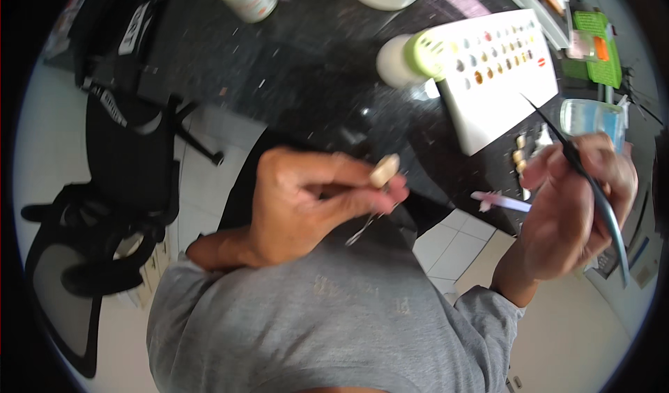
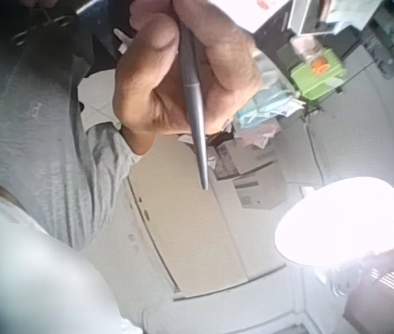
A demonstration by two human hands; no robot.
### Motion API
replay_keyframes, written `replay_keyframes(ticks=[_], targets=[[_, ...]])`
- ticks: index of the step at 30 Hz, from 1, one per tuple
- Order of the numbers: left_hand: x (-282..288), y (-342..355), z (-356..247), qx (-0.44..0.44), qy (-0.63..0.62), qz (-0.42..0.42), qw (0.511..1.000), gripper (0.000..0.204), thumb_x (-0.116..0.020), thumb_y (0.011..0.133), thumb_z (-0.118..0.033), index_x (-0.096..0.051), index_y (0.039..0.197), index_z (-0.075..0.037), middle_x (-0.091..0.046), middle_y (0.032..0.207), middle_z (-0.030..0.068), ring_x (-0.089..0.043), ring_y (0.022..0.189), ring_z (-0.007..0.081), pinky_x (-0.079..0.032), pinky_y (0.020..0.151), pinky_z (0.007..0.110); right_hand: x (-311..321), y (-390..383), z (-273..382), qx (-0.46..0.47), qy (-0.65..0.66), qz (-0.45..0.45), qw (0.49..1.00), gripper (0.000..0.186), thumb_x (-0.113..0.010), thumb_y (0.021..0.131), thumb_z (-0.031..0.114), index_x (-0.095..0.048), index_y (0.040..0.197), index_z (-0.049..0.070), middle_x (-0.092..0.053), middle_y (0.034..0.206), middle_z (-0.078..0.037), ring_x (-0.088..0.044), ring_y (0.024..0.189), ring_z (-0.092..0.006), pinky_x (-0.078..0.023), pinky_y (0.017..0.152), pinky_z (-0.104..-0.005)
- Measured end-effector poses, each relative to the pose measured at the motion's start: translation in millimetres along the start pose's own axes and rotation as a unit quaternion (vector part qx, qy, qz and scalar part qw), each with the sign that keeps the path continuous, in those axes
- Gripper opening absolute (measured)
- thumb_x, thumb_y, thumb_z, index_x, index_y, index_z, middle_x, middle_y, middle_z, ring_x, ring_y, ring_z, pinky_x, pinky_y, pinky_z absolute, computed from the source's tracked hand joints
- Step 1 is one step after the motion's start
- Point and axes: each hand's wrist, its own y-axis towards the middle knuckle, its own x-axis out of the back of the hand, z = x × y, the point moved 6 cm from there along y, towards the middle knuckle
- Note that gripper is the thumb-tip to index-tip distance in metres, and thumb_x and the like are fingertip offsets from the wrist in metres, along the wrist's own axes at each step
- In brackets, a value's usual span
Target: Staining and glazing a dental crown prosthetic using a brush and liquid stains at a laboratory bench.
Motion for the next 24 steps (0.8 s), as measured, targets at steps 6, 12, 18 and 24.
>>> replay_keyframes(ticks=[6, 12, 18, 24], targets=[[0.4, -2.4, 7.1, 0.004, -0.027, -0.033, 0.999, 0.017, -0.067, 0.075, 0.001, -0.064, 0.091, 0.006, -0.066, 0.087, 0.0165, -0.066, 0.08, 0.0181, -0.055, 0.075, 0.027, -36.2, -45.1, -0.9, 0.083, 0.099, -0.005, 0.992, 0.022, -0.06, 0.07, -0.005, -0.048, 0.088, -0.006, -0.056, 0.075, -0.017, -0.059, 0.059, -0.0183, -0.048, 0.048, -0.0225], [-2.7, -4.6, 5.7, -0.007, -0.012, -0.034, 0.999, 0.013, -0.066, 0.077, 0.001, -0.064, 0.088, 0.007, -0.066, 0.084, 0.0157, -0.065, 0.078, 0.0167, -0.055, 0.071, 0.025, -46.6, -47.6, -2.1, 0.101, 0.056, -0.011, 0.993, 0.024, -0.066, 0.058, -0.007, -0.055, 0.08, -0.005, -0.06, 0.066, -0.016, -0.06, 0.052, -0.0183, -0.048, 0.043, -0.0243], [-2.3, -5.9, 4.8, -0.009, -0.003, -0.039, 0.999, 0.012, -0.065, 0.078, 0.001, -0.063, 0.087, 0.007, -0.066, 0.084, 0.0159, -0.064, 0.076, 0.0161, -0.055, 0.07, 0.025, -49.2, -46.2, 0.1, 0.095, 0.04, -0.008, 0.995, 0.024, -0.067, 0.056, -0.007, -0.058, 0.078, -0.003, -0.062, 0.068, -0.014, -0.06, 0.051, -0.0177, -0.048, 0.043, -0.0238], [-2.8, -5.1, 3.7, -0.016, -0.003, -0.036, 0.999, 0.011, -0.065, 0.078, 0.001, -0.064, 0.086, 0.007, -0.066, 0.084, 0.0158, -0.064, 0.076, 0.0155, -0.055, 0.069, 0.024, -50.3, -48.0, 4.3, 0.109, 0.007, 0.088, 0.99, 0.016, -0.054, 0.076, -0.001, -0.045, 0.088, -0.005, -0.055, 0.072, -0.014, -0.059, 0.06, -0.0186, -0.047, 0.053, -0.0246]])
